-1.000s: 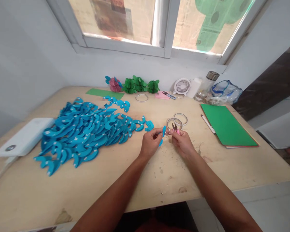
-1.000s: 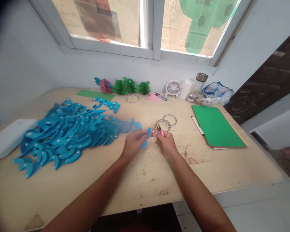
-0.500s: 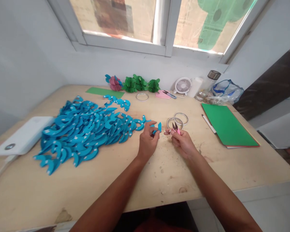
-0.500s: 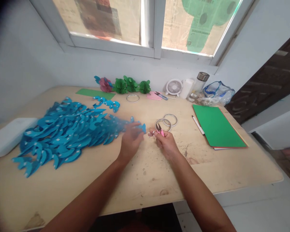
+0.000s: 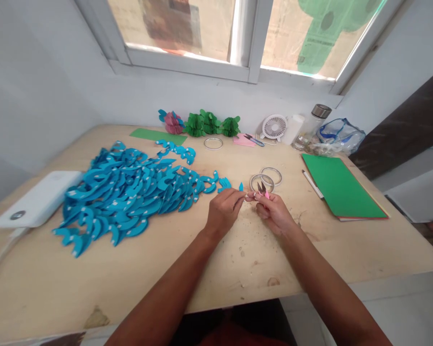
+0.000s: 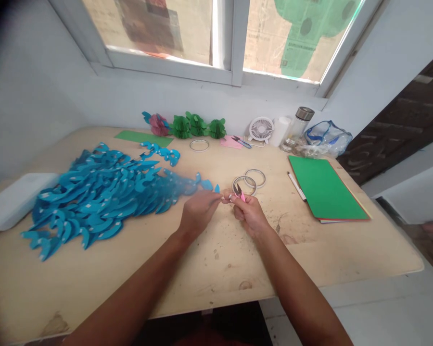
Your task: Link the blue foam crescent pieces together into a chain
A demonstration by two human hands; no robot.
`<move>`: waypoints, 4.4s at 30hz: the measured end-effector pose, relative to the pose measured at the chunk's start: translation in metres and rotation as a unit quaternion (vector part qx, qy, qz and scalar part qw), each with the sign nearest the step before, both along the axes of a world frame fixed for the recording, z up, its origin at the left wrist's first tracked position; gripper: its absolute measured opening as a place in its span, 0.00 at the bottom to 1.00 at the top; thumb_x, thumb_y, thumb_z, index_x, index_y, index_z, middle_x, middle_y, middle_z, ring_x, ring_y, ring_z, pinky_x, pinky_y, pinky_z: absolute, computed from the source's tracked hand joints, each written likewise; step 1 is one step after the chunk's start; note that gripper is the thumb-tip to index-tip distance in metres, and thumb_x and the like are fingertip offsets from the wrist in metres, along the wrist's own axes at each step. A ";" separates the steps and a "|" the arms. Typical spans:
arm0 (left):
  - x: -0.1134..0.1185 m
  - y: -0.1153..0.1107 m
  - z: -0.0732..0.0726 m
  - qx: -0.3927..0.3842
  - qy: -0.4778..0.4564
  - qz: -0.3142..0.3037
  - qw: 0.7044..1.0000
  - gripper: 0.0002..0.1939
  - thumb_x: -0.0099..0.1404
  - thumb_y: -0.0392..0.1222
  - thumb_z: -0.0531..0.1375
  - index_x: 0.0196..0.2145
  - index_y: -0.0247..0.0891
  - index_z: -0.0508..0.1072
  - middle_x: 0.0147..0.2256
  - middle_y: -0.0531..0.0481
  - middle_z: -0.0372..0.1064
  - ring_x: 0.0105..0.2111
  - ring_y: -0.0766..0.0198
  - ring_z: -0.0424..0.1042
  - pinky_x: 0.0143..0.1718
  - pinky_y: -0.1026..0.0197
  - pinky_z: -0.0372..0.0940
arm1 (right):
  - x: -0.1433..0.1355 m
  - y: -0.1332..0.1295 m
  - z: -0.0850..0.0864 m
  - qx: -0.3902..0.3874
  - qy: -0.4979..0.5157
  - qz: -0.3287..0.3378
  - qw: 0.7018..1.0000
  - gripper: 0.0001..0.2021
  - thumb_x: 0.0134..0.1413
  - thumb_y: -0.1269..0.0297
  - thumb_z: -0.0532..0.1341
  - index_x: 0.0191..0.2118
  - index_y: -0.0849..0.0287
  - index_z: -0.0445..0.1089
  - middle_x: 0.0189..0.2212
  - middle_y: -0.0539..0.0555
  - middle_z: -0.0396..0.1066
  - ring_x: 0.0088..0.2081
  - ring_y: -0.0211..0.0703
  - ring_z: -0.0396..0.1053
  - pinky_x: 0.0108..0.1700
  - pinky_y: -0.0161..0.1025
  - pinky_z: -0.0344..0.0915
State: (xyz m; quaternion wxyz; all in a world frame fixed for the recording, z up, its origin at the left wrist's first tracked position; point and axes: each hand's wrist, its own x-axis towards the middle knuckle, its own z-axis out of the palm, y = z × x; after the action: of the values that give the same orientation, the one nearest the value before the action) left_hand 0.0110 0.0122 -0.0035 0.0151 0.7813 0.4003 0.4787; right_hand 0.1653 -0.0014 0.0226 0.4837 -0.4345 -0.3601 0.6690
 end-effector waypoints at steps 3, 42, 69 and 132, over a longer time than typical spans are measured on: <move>-0.001 -0.001 0.002 0.014 0.024 0.002 1.000 0.09 0.64 0.36 0.53 0.32 0.37 0.73 0.28 0.48 0.71 0.30 0.64 0.69 0.33 0.63 0.62 | 0.000 0.000 0.000 -0.002 0.003 0.003 1.000 0.13 0.42 0.59 0.66 0.33 0.64 0.74 0.31 0.57 0.76 0.13 0.22 0.42 0.16 0.31 0.36; 0.009 -0.002 0.008 -0.465 -0.412 -0.099 0.777 0.09 0.49 0.44 0.63 0.23 0.34 0.73 0.19 0.53 0.69 0.18 0.70 0.64 0.21 0.67 0.58 | -0.007 -0.001 -0.006 0.092 -0.104 -0.072 0.988 0.13 0.41 0.56 0.66 0.31 0.60 0.72 0.15 0.44 0.54 0.16 0.29 0.45 0.19 0.33 0.40; 0.009 -0.004 0.014 -0.448 -0.397 -0.074 0.797 0.06 0.49 0.41 0.62 0.22 0.34 0.73 0.18 0.53 0.68 0.16 0.72 0.61 0.17 0.69 0.57 | -0.004 -0.003 -0.003 0.247 -0.245 -0.042 0.937 0.11 0.48 0.54 0.62 0.32 0.54 0.76 0.33 0.53 0.70 0.34 0.43 0.66 0.37 0.39 0.62; 0.006 -0.010 0.014 -0.346 -0.143 -0.024 0.927 0.13 0.61 0.43 0.49 0.30 0.36 0.71 0.21 0.54 0.63 0.22 0.67 0.62 0.25 0.66 0.57 | -0.006 -0.004 -0.001 0.240 -0.233 -0.031 0.942 0.15 0.51 0.54 0.59 0.34 0.60 0.75 0.30 0.53 0.67 0.27 0.36 0.62 0.32 0.35 0.60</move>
State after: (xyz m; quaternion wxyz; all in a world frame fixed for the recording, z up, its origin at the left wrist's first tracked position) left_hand 0.0167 0.0024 0.0110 0.3535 0.6604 0.5156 0.4161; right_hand 0.1594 -0.0056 0.0215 0.4965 -0.4600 -0.5995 0.4273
